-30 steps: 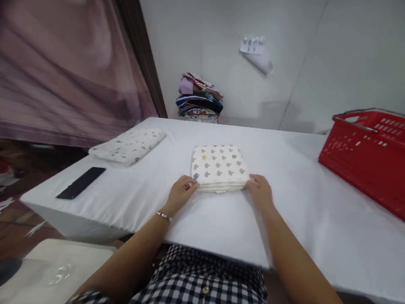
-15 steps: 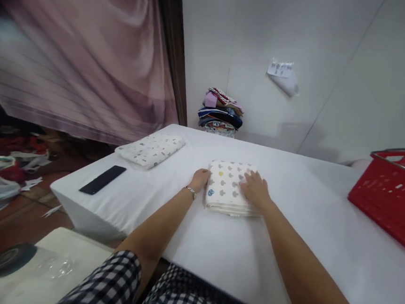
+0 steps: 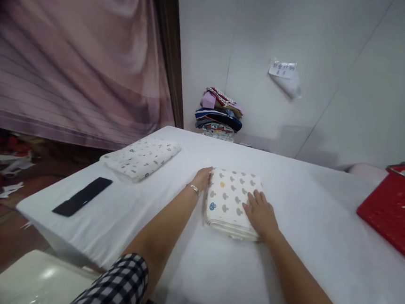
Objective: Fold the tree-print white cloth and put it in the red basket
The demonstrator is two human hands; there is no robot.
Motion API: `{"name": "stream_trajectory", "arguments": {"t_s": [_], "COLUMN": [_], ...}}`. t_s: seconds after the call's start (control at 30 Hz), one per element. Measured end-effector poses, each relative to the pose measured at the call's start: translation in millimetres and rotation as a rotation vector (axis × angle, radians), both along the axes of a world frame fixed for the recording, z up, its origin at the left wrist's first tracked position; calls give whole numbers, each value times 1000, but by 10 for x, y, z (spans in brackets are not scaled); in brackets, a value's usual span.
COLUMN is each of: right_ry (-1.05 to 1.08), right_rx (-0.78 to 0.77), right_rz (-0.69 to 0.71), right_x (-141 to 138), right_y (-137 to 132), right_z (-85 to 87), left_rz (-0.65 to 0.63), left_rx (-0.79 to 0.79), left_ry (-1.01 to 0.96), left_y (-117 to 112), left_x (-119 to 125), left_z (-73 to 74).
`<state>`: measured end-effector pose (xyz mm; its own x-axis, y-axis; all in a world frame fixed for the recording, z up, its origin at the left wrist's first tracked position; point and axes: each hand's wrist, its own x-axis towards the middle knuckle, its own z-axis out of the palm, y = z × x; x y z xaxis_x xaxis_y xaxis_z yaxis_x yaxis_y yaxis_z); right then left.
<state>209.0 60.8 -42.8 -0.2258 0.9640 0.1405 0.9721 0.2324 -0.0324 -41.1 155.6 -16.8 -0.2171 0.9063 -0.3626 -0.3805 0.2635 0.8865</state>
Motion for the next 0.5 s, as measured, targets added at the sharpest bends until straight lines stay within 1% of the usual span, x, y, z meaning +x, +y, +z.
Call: {"name": "stream_trajectory", "arguments": {"t_s": [0.17,0.33,0.37,0.5], "right_ry": [2,26,33,98], "right_rx": [-15,-24,-31,-71], "right_rz": [2,9,9,5], "right_x": [-9,-21,-26,-42], "right_y": [-9,-8,-12,-34], "right_z": [-4,28,36,60], "left_rz": [31,-12,-32,-126], "left_rx": [-3,58,84,200], "left_ry": [203,418,510,986], "left_y": [42,12,-6,-100], "left_x": [51,78,84,97], "left_z": [-24,-24,-24,-33]}}
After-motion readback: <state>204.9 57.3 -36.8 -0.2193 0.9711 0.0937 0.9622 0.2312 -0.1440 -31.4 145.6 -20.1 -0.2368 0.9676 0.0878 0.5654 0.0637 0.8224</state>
